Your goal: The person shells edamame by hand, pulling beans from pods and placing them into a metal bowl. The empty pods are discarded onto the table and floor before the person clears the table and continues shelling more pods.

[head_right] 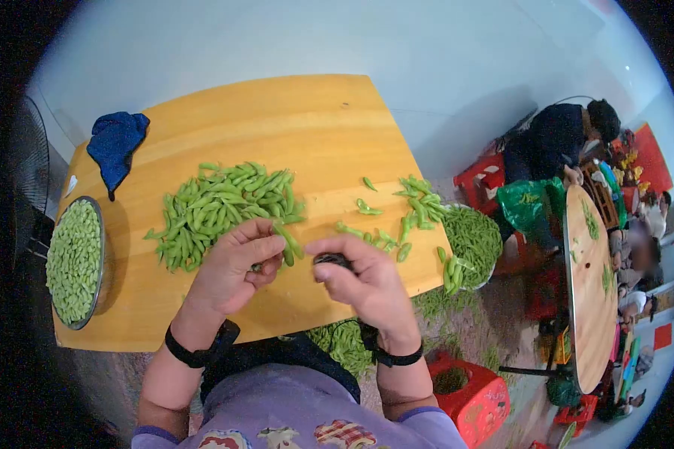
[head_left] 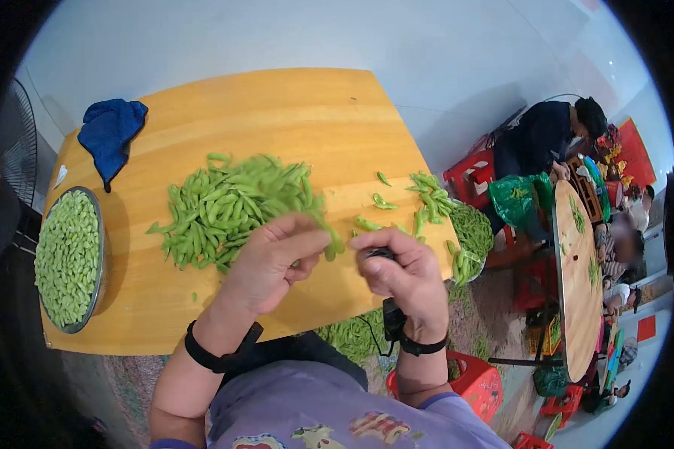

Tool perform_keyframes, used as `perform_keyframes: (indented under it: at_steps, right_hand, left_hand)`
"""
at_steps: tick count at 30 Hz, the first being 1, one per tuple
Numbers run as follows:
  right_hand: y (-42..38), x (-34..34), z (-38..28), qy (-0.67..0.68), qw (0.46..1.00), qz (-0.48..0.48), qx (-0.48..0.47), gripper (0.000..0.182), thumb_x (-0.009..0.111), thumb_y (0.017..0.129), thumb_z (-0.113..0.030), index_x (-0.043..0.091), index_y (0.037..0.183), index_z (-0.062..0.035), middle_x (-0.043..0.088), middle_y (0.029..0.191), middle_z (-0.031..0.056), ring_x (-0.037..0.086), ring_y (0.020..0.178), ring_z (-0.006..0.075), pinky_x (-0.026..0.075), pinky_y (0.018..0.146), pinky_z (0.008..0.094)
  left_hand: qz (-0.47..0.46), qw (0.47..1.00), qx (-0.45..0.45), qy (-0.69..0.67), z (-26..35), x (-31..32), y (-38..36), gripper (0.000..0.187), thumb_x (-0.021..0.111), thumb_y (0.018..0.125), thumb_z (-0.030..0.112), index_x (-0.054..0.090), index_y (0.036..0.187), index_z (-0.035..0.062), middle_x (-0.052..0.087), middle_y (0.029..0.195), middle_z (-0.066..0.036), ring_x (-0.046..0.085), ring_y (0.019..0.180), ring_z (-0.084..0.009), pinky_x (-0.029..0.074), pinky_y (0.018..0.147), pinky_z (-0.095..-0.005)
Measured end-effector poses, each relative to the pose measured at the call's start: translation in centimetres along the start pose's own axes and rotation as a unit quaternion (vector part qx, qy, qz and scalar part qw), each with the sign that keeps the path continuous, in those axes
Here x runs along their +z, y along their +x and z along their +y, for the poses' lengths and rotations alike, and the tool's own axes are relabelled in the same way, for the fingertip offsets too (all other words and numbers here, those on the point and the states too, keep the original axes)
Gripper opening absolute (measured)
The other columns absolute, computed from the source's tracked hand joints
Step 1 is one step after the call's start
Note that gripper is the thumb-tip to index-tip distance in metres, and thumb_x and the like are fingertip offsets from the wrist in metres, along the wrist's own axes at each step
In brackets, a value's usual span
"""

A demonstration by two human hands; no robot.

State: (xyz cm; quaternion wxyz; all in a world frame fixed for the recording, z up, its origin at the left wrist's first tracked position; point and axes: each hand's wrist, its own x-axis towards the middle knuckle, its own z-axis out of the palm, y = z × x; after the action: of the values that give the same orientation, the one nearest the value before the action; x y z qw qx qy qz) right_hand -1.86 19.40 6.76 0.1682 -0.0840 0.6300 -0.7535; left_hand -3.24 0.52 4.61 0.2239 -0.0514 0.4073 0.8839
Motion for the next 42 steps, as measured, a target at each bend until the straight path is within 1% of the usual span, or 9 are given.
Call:
perform_keyframes:
  at_steps: [8, 12, 14, 21, 23, 33, 37, 41, 42]
  right_hand:
    - [0.1, 0.7, 2.0, -0.069, 0.998, 0.008, -0.008, 0.018, 0.057, 0.081, -0.005, 0.056, 0.098, 0.0002, 0.051, 0.067, -0.0035, 0.041, 0.054, 0.0015, 0.033, 0.046, 0.0167]
    - [0.3, 0.6, 2.0, -0.050, 0.998, 0.029, -0.023, 0.017, 0.058, 0.080, -0.005, 0.057, 0.096, 0.0003, 0.052, 0.065, -0.0028, 0.042, 0.053, 0.0020, 0.034, 0.046, 0.0171]
    - [0.3, 0.5, 1.7, -0.121, 0.992, 0.008, -0.028, 0.015, 0.059, 0.080, -0.005, 0.058, 0.094, 0.0003, 0.052, 0.065, -0.0019, 0.043, 0.054, 0.0022, 0.034, 0.046, 0.0175]
    - [0.3, 0.4, 1.4, -0.167, 0.986, 0.003, -0.007, 0.016, 0.061, 0.078, -0.005, 0.057, 0.092, 0.0016, 0.053, 0.064, -0.0010, 0.046, 0.056, 0.0043, 0.038, 0.048, 0.0196]
    - [0.3, 0.2, 1.3, -0.166, 0.986, -0.011, -0.001, 0.017, 0.061, 0.077, -0.003, 0.057, 0.092, 0.0018, 0.054, 0.065, -0.0004, 0.047, 0.058, 0.0049, 0.039, 0.050, 0.0200]
    - [0.0, 0.1, 1.5, -0.188, 0.982, -0.007, -0.036, 0.010, 0.061, 0.077, -0.002, 0.056, 0.086, 0.0001, 0.052, 0.064, -0.0024, 0.045, 0.058, 0.0038, 0.037, 0.050, 0.0189]
    - [-0.3, -0.5, 1.6, 0.013, 0.998, -0.044, 0.045, 0.011, 0.061, 0.075, 0.000, 0.056, 0.085, 0.0007, 0.052, 0.064, -0.0006, 0.041, 0.052, 0.0031, 0.031, 0.045, 0.0172]
    - [0.0, -1.3, 2.7, 0.229, 0.962, -0.130, 0.071, 0.011, 0.060, 0.073, 0.003, 0.056, 0.083, 0.0024, 0.053, 0.063, 0.0026, 0.038, 0.047, 0.0032, 0.026, 0.042, 0.0166]
    - [0.0, -1.2, 2.7, 0.228, 0.963, -0.128, 0.071, 0.011, 0.060, 0.073, 0.003, 0.056, 0.083, 0.0024, 0.053, 0.063, 0.0026, 0.038, 0.047, 0.0032, 0.026, 0.042, 0.0166]
  left_hand:
    - [0.024, 0.994, 0.098, 0.032, -1.5, 0.0, 0.1, 0.006, 0.059, 0.079, 0.004, 0.055, 0.077, 0.0084, 0.052, 0.064, 0.002, 0.043, 0.051, -0.0040, 0.026, 0.042, -0.0161]
    - [0.022, 0.994, 0.091, 0.053, -1.6, 0.4, -0.1, 0.007, 0.059, 0.078, 0.003, 0.055, 0.075, 0.0084, 0.051, 0.063, 0.002, 0.042, 0.051, -0.0034, 0.026, 0.042, -0.0165]
    - [0.040, 0.993, 0.096, 0.056, -1.7, 0.7, -0.2, 0.008, 0.060, 0.077, 0.002, 0.055, 0.076, 0.0083, 0.051, 0.063, 0.003, 0.041, 0.051, -0.0030, 0.026, 0.042, -0.0164]
    - [0.051, 0.992, 0.101, 0.062, -1.9, 1.0, -0.5, 0.010, 0.061, 0.076, 0.001, 0.055, 0.076, 0.0085, 0.050, 0.062, 0.003, 0.042, 0.051, -0.0032, 0.029, 0.043, -0.0162]
    - [0.061, 0.987, 0.135, 0.070, -2.1, 1.3, -0.5, 0.007, 0.062, 0.073, -0.001, 0.058, 0.074, 0.0048, 0.050, 0.059, 0.003, 0.037, 0.047, -0.0020, 0.025, 0.042, -0.0174]
    - [0.065, 0.963, 0.187, 0.184, -2.3, 1.8, -0.7, 0.007, 0.061, 0.073, 0.000, 0.058, 0.072, 0.0053, 0.051, 0.060, 0.004, 0.040, 0.050, -0.0016, 0.028, 0.045, -0.0175]
    - [-0.011, 0.995, 0.069, 0.073, -1.7, 0.9, -0.5, 0.007, 0.061, 0.074, 0.000, 0.057, 0.074, 0.0062, 0.049, 0.060, 0.004, 0.040, 0.050, -0.0023, 0.028, 0.044, -0.0179]
    - [-0.085, 0.994, -0.051, -0.053, -2.1, 0.2, 0.0, 0.005, 0.060, 0.078, 0.003, 0.057, 0.079, 0.0073, 0.047, 0.060, 0.004, 0.040, 0.049, -0.0026, 0.027, 0.043, -0.0174]
    - [-0.086, 0.993, -0.052, -0.054, -2.0, 0.2, 0.0, 0.005, 0.060, 0.078, 0.003, 0.057, 0.079, 0.0073, 0.047, 0.060, 0.004, 0.040, 0.049, -0.0026, 0.027, 0.043, -0.0174]
